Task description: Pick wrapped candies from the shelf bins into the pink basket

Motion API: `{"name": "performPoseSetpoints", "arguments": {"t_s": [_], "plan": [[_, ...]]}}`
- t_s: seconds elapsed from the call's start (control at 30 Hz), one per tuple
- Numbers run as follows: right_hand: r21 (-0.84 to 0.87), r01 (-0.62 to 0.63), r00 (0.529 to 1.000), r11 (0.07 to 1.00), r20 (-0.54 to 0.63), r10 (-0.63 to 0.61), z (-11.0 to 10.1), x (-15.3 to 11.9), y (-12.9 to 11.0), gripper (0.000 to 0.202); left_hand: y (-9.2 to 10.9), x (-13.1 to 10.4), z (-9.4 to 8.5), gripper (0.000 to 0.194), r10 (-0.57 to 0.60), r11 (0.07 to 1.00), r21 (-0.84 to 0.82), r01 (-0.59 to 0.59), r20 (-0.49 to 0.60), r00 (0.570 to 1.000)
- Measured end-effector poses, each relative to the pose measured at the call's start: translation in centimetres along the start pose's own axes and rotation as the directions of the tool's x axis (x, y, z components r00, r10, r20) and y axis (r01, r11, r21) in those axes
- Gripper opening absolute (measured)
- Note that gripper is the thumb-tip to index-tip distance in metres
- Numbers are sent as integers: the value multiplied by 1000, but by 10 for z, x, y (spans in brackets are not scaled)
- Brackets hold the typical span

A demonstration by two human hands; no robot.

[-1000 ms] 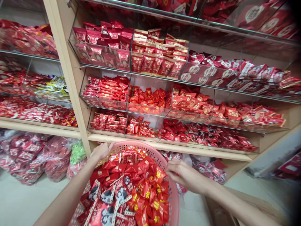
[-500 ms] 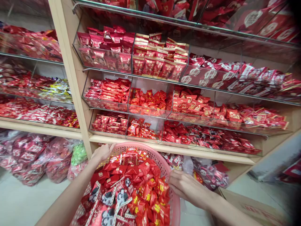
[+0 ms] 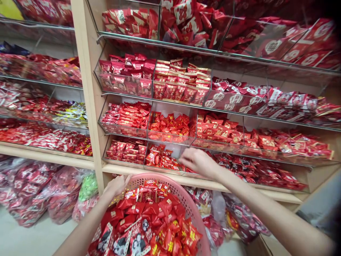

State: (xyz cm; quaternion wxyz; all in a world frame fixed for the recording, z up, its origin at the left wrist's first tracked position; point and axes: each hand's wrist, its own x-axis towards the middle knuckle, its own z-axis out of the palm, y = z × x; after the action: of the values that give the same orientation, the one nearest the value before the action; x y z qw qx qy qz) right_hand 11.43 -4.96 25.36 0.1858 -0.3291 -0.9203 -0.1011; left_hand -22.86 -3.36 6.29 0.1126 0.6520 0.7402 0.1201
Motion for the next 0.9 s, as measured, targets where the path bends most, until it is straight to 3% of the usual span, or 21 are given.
{"name": "performPoseSetpoints", "arguments": {"t_s": [0.1, 0.17, 0.27, 0.37, 0.63, 0.9], "plan": [[28, -92, 981, 995, -170, 95, -11, 55, 22, 25, -2, 1, 3, 74, 1, 1000, -1, -1, -7, 1000], [99, -226, 942, 969, -233, 243, -9, 87, 37, 20, -3, 2, 4, 73, -6, 1000, 9, 6, -16, 1000], [185, -429, 864, 884, -201, 461, 4, 126, 54, 11, -4, 3, 6, 71, -11, 1000, 19, 12, -27, 1000], [201, -513, 828, 835, -141, 543, 22, 150, 64, 13, -3, 0, 4, 65, -20, 1000, 21, 21, -27, 999], [202, -599, 797, 775, 63, 600, 44, 162, 74, 31, -2, -2, 1, 61, -33, 999, 32, 32, 0, 999], [228, -617, 784, 753, 103, 612, 51, 168, 85, 27, -1, 0, 2, 65, -24, 1000, 14, 24, 4, 1000]]}}
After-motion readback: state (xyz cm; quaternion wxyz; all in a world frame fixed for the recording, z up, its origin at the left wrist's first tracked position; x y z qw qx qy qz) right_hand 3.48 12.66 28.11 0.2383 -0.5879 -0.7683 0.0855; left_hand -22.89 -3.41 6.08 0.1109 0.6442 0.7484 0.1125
